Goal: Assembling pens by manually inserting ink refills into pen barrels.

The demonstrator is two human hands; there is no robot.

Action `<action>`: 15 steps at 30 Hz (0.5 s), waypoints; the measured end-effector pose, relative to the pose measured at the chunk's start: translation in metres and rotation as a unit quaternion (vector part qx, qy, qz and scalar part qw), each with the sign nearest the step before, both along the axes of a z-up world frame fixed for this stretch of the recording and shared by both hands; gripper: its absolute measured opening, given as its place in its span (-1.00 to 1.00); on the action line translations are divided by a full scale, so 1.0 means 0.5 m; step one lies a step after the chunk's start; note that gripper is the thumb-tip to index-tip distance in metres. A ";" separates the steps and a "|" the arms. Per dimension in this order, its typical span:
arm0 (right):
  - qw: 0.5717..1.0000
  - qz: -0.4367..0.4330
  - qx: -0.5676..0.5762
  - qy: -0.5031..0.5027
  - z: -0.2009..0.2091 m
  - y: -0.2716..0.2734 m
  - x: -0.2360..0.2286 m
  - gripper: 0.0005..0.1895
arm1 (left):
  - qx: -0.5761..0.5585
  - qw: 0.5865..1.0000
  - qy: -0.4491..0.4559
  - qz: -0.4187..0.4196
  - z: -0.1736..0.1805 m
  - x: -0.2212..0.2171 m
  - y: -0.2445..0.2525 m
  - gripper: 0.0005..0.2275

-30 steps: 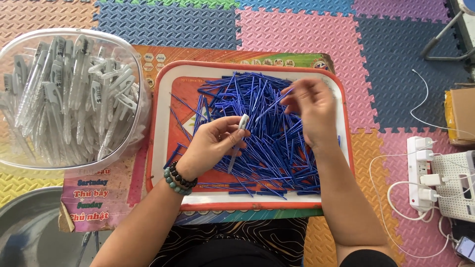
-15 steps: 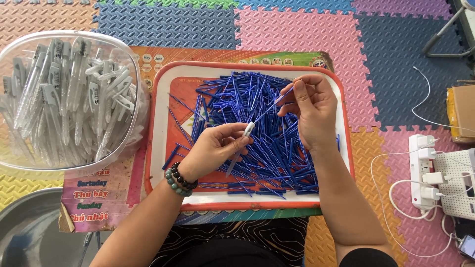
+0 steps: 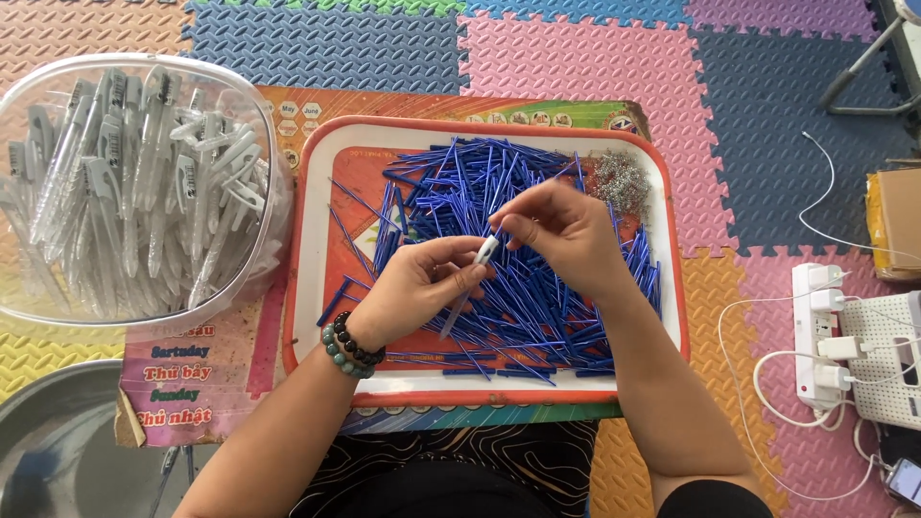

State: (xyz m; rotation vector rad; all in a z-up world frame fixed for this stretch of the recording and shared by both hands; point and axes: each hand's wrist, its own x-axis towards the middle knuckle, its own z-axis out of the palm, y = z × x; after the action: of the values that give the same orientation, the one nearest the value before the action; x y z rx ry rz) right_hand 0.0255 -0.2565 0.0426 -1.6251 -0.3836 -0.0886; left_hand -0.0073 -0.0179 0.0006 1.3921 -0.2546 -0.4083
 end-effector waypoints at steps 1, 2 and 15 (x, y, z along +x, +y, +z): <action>1.000 0.009 -0.014 0.012 0.002 -0.005 0.000 -0.91 | -0.003 1.000 -0.005 0.006 0.004 0.001 0.001 -0.65; 0.999 0.019 -0.029 0.024 0.003 -0.009 0.001 -0.89 | -0.005 1.000 -0.010 0.012 0.007 0.002 0.002 -0.66; 0.842 -0.132 -0.507 0.128 -0.061 -0.034 0.029 -0.69 | -0.057 0.998 -0.006 0.015 0.025 0.003 0.007 -0.47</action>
State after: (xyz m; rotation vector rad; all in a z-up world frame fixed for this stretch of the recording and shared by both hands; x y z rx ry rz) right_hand 0.0399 -0.2734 0.0119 -2.7017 0.0489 0.1576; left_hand -0.0059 -0.0146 0.0130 1.2856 -0.2624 -0.3546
